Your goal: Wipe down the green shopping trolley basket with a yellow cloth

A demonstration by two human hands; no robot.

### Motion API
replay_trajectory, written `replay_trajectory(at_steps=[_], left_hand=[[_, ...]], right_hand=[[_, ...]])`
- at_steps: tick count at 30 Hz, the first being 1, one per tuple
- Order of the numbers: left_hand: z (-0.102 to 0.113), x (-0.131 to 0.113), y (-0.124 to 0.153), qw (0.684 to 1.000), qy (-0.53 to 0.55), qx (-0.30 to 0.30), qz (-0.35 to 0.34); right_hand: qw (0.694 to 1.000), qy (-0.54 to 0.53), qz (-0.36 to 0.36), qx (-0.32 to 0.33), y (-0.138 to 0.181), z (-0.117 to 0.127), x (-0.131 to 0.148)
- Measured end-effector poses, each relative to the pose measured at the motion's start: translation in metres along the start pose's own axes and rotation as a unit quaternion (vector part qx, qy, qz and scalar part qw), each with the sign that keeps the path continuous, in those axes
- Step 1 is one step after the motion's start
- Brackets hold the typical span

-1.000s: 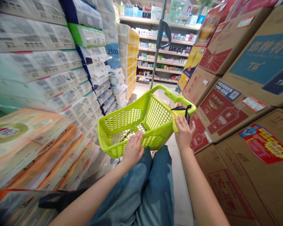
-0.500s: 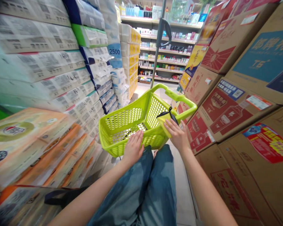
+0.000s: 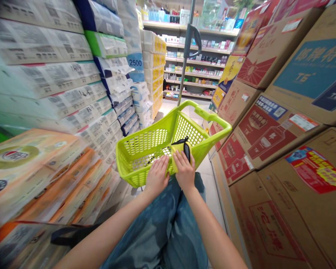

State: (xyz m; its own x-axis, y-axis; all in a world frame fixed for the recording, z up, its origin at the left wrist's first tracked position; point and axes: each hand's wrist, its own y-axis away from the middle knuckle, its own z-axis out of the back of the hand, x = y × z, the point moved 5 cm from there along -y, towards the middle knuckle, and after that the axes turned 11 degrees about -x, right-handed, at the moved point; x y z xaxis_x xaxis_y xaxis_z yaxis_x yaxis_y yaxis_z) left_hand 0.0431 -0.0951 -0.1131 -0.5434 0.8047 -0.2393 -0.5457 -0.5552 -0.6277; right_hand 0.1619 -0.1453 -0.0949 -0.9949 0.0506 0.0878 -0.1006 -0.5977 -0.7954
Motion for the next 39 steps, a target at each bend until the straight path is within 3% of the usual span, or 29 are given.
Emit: replay_trajectory(at_steps=[2, 5, 10, 13, 15, 18, 25, 28, 30, 32, 36, 39], left_hand=[[0.0, 0.001, 0.0, 1.0, -0.001, 0.0, 0.0], [0.001, 0.001, 0.001, 1.0, -0.009, 0.001, -0.003], [0.0, 0.0, 0.001, 1.0, -0.017, 0.006, -0.016], [-0.001, 0.0, 0.001, 1.0, -0.013, 0.003, -0.017], [-0.001, -0.001, 0.001, 1.0, -0.012, 0.0, -0.015], [0.0, -0.001, 0.0, 1.0, -0.01, -0.002, -0.008], [0.0, 0.0, 0.001, 1.0, -0.008, 0.003, -0.005], [0.0, 0.001, 0.001, 1.0, -0.008, 0.006, -0.006], [0.001, 0.001, 0.001, 1.0, -0.007, 0.007, -0.006], [0.001, 0.001, 0.001, 1.0, -0.008, 0.006, -0.009], [0.0, -0.001, 0.001, 1.0, -0.01, 0.001, -0.012], [-0.001, -0.001, 0.001, 1.0, -0.003, -0.004, -0.006]], right_hand=[[0.999, -0.018, 0.025, 0.014, 0.004, -0.002, 0.011], [0.995, -0.013, 0.084, 0.042, 0.001, 0.008, -0.002], [0.992, 0.073, 0.1, 0.019, -0.022, 0.041, -0.086], [0.991, 0.122, 0.047, -0.024, -0.04, 0.056, -0.141], [0.989, 0.139, -0.002, -0.049, -0.046, 0.058, -0.158], [0.988, 0.133, -0.047, -0.069, -0.043, 0.048, -0.138], [1.0, 0.014, 0.0, 0.011, -0.004, 0.001, 0.0], [0.998, -0.005, 0.051, 0.036, -0.001, 0.003, 0.008], [0.995, 0.007, 0.087, 0.05, -0.007, 0.013, -0.014], [0.993, 0.036, 0.099, 0.052, -0.02, 0.027, -0.055], [0.993, 0.116, 0.03, -0.009, -0.049, 0.057, -0.146], [0.987, 0.15, -0.033, -0.044, -0.057, 0.062, -0.17]])
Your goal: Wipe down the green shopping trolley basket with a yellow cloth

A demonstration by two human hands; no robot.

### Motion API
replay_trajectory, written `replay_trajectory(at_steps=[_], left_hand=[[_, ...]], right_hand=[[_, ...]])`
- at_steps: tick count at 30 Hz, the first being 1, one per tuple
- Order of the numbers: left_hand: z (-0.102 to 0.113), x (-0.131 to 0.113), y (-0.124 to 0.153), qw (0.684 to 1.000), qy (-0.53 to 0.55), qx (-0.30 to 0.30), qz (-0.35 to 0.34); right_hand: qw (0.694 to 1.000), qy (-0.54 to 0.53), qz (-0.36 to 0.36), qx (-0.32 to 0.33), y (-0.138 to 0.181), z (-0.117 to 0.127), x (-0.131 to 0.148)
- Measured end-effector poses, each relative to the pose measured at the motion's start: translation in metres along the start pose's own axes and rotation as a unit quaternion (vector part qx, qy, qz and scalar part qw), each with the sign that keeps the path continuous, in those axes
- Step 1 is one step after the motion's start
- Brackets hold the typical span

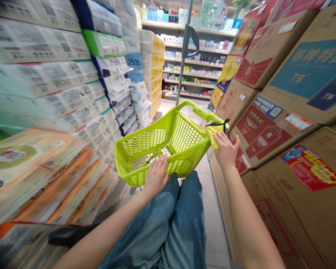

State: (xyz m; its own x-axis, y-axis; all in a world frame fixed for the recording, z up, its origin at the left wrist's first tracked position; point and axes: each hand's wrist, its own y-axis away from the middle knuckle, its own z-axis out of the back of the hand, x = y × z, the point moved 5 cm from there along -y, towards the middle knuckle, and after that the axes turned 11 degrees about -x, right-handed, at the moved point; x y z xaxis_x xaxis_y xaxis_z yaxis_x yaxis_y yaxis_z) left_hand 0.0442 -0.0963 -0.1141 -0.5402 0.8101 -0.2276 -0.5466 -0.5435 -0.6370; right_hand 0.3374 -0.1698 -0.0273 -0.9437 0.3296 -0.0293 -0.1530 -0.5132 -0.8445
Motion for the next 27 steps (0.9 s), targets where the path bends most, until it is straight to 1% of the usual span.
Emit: replay_trajectory(at_steps=[1, 3, 8, 9, 10, 11, 12, 13, 15, 17, 19, 20, 21, 22, 23, 24, 27], left_hand=[[0.0, 0.0, 0.0, 1.0, 0.003, -0.002, 0.003], [0.0, 0.0, 0.0, 1.0, 0.008, -0.005, 0.007], [0.001, 0.0, 0.0, 1.0, 0.001, 0.002, 0.007], [0.001, 0.001, 0.0, 1.0, -0.001, 0.005, 0.007], [0.001, 0.002, 0.001, 1.0, -0.002, 0.006, 0.007], [0.001, 0.002, 0.001, 1.0, -0.002, 0.008, 0.007], [0.001, 0.003, 0.001, 1.0, -0.001, 0.008, 0.007], [0.001, 0.004, 0.001, 1.0, 0.0, 0.009, 0.006], [0.0, 0.005, 0.002, 1.0, 0.0, 0.009, 0.002], [0.0, 0.005, 0.002, 1.0, 0.0, 0.009, -0.002], [0.0, 0.004, 0.001, 1.0, -0.002, 0.009, -0.003], [-0.001, 0.004, 0.001, 1.0, -0.002, 0.01, -0.003], [-0.001, 0.003, 0.001, 1.0, -0.003, 0.01, -0.002], [-0.002, 0.003, 0.001, 1.0, -0.004, 0.011, -0.002], [-0.002, 0.002, 0.001, 1.0, -0.007, 0.011, -0.001], [-0.002, 0.001, 0.0, 1.0, -0.01, 0.011, 0.0], [-0.002, 0.001, 0.0, 1.0, -0.018, 0.013, 0.002]], right_hand=[[1.0, 0.0, -0.01, -0.004, 0.002, -0.001, 0.006], [1.0, -0.015, -0.015, -0.003, 0.014, -0.003, 0.037], [0.991, -0.123, 0.034, 0.046, 0.063, -0.001, 0.155], [0.988, -0.141, 0.044, 0.053, 0.07, 0.0, 0.171], [0.984, -0.155, 0.057, 0.059, 0.075, 0.002, 0.182], [0.982, -0.164, 0.073, 0.066, 0.077, 0.004, 0.187], [0.979, -0.166, 0.089, 0.073, 0.076, 0.005, 0.184], [0.979, -0.161, 0.101, 0.079, 0.073, 0.006, 0.176], [0.982, -0.137, 0.108, 0.076, 0.06, 0.007, 0.142], [0.991, -0.099, 0.084, 0.042, 0.041, 0.007, 0.097], [0.997, -0.064, 0.037, 0.011, 0.024, 0.005, 0.057], [0.999, -0.051, 0.012, -0.002, 0.018, 0.004, 0.044], [0.999, -0.041, -0.009, -0.008, 0.014, 0.002, 0.037], [0.999, -0.037, -0.024, -0.009, 0.013, -0.001, 0.037], [0.999, -0.037, -0.032, -0.007, 0.014, -0.003, 0.044], [0.999, -0.041, -0.033, 0.0, 0.018, -0.005, 0.057], [0.996, -0.08, -0.012, 0.038, 0.039, -0.009, 0.12]])
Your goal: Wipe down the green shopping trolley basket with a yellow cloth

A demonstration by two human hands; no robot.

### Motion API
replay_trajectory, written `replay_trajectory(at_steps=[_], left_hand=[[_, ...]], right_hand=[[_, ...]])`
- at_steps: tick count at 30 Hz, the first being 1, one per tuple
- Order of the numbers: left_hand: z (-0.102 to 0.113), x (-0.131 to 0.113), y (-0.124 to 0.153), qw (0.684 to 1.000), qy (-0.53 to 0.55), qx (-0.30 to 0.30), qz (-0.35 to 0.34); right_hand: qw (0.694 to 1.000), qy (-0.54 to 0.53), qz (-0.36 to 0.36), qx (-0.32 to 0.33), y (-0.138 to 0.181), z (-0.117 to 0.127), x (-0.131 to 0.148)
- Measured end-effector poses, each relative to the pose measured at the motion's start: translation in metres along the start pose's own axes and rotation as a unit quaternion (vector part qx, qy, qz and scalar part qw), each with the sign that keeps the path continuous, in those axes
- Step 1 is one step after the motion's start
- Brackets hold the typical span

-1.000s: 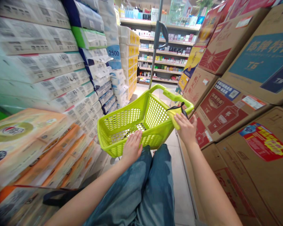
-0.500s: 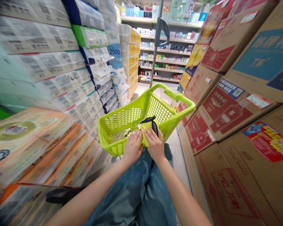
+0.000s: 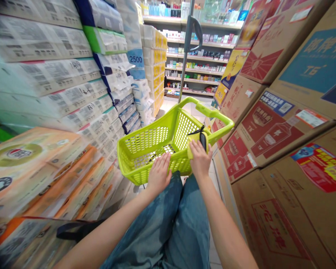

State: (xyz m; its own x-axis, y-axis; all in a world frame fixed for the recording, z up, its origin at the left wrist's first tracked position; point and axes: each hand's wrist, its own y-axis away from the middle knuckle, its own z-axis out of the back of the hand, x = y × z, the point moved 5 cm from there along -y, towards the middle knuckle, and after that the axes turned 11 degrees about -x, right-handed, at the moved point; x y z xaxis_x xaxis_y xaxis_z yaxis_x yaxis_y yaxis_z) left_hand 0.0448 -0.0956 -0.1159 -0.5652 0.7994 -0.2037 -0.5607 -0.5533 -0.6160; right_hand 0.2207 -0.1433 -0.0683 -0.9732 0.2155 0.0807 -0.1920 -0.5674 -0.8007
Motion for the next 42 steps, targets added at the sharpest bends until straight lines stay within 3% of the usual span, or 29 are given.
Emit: replay_trajectory(at_steps=[3, 6, 8, 11, 14, 17, 19, 25, 28, 30, 32, 37, 39, 42], left_hand=[[0.001, 0.001, 0.0, 1.0, 0.006, 0.006, 0.002], [0.003, 0.003, 0.001, 1.0, 0.012, 0.006, 0.001], [0.003, 0.004, 0.001, 1.0, 0.012, 0.006, 0.0], [0.002, 0.004, 0.001, 1.0, 0.008, 0.004, -0.003], [0.001, 0.002, 0.0, 1.0, 0.002, 0.007, -0.007], [0.0, 0.001, 0.0, 1.0, -0.004, 0.009, -0.008], [0.0, 0.001, 0.0, 1.0, -0.009, 0.009, -0.005], [0.0, 0.001, 0.0, 1.0, -0.011, 0.013, -0.005], [0.0, 0.003, 0.001, 1.0, -0.009, 0.014, -0.007], [0.0, 0.005, 0.001, 1.0, -0.016, 0.016, -0.011], [-0.001, 0.005, 0.002, 0.999, -0.029, 0.02, -0.022], [-0.004, 0.003, 0.005, 0.997, -0.056, 0.026, -0.041], [-0.005, 0.001, 0.006, 0.997, -0.059, 0.025, -0.034], [-0.007, -0.002, 0.006, 0.998, -0.061, 0.028, -0.02]], right_hand=[[0.997, -0.06, 0.033, 0.03, 0.023, -0.008, 0.056], [0.992, -0.085, 0.077, 0.047, 0.03, -0.005, 0.07], [0.989, -0.075, 0.111, 0.059, 0.024, 0.001, 0.053], [0.99, -0.035, 0.128, 0.051, 0.003, 0.012, -0.002], [0.996, 0.014, 0.085, 0.003, -0.021, 0.022, -0.06], [0.998, 0.041, 0.032, -0.036, -0.03, 0.023, -0.08], [0.998, 0.04, 0.014, -0.038, -0.023, 0.018, -0.062], [0.997, -0.061, 0.045, 0.01, 0.03, -0.005, 0.052], [0.993, -0.084, 0.079, 0.025, 0.04, -0.004, 0.067], [0.99, -0.073, 0.114, 0.039, 0.035, 0.001, 0.052], [0.989, -0.045, 0.136, 0.04, 0.021, 0.008, 0.019], [0.995, 0.046, 0.08, -0.034, -0.02, 0.027, -0.072], [0.996, 0.059, 0.048, -0.05, -0.025, 0.027, -0.082], [0.998, 0.046, 0.03, -0.038, -0.012, 0.018, -0.053]])
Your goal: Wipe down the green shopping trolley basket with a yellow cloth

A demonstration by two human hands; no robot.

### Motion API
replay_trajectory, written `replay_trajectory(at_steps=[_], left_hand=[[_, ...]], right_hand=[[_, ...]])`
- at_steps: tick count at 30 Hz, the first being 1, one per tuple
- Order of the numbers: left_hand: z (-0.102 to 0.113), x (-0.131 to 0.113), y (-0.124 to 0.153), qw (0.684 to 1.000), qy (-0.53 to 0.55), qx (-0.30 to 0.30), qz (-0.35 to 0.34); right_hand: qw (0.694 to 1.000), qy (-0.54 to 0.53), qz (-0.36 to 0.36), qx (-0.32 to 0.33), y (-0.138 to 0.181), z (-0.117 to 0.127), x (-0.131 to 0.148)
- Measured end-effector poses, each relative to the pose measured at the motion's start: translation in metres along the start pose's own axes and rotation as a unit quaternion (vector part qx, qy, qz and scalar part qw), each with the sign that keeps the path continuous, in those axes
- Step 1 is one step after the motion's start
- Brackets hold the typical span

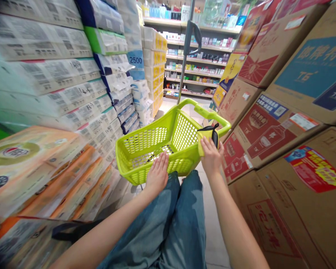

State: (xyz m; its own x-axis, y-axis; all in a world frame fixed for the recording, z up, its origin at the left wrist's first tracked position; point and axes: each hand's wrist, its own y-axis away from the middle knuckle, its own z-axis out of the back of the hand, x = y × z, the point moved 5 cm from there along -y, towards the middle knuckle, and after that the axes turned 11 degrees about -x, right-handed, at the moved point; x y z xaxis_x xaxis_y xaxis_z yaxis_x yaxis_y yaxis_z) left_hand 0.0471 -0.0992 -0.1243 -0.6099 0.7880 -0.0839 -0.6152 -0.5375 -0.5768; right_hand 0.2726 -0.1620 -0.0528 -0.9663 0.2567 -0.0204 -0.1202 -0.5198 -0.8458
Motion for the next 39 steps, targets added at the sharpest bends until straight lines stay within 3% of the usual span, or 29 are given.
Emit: replay_trajectory(at_steps=[5, 8, 10, 13, 16, 19, 22, 27, 30, 32, 34, 39], left_hand=[[0.002, -0.001, 0.0, 1.0, 0.0, 0.001, 0.005], [0.004, 0.001, 0.001, 1.0, 0.0, -0.001, 0.001], [0.005, 0.002, 0.001, 1.0, 0.003, 0.001, -0.002], [0.005, 0.003, 0.001, 1.0, 0.006, -0.001, -0.006], [0.004, 0.001, 0.001, 1.0, 0.007, -0.005, -0.006], [0.002, 0.0, 0.001, 1.0, 0.008, -0.009, -0.002], [0.002, -0.001, 0.001, 1.0, 0.01, -0.01, 0.003], [0.004, 0.0, 0.001, 1.0, 0.015, -0.011, 0.008], [0.005, 0.001, 0.002, 1.0, 0.018, -0.014, 0.005], [0.004, 0.002, 0.002, 1.0, 0.017, -0.01, 0.003], [0.004, 0.002, 0.001, 1.0, 0.016, -0.006, 0.003], [0.004, 0.001, 0.001, 1.0, 0.016, -0.006, -0.001]], right_hand=[[0.993, -0.096, 0.037, 0.058, 0.037, -0.009, 0.098], [0.984, -0.132, 0.093, 0.081, 0.043, -0.006, 0.12], [0.979, -0.124, 0.131, 0.092, 0.037, -0.003, 0.104], [0.983, -0.073, 0.14, 0.091, 0.017, 0.002, 0.045], [0.997, -0.01, 0.067, 0.031, -0.006, 0.007, -0.023], [1.0, 0.02, -0.004, -0.003, -0.016, 0.006, -0.05], [1.0, 0.007, -0.01, -0.001, -0.007, 0.0, -0.016], [0.995, -0.08, 0.039, 0.052, 0.03, -0.008, 0.088], [0.987, -0.118, 0.084, 0.074, 0.04, -0.005, 0.112], [0.982, -0.118, 0.122, 0.088, 0.036, -0.002, 0.098], [0.981, -0.096, 0.138, 0.092, 0.025, 0.002, 0.064], [0.998, -0.01, 0.05, 0.03, -0.01, 0.008, -0.037]])
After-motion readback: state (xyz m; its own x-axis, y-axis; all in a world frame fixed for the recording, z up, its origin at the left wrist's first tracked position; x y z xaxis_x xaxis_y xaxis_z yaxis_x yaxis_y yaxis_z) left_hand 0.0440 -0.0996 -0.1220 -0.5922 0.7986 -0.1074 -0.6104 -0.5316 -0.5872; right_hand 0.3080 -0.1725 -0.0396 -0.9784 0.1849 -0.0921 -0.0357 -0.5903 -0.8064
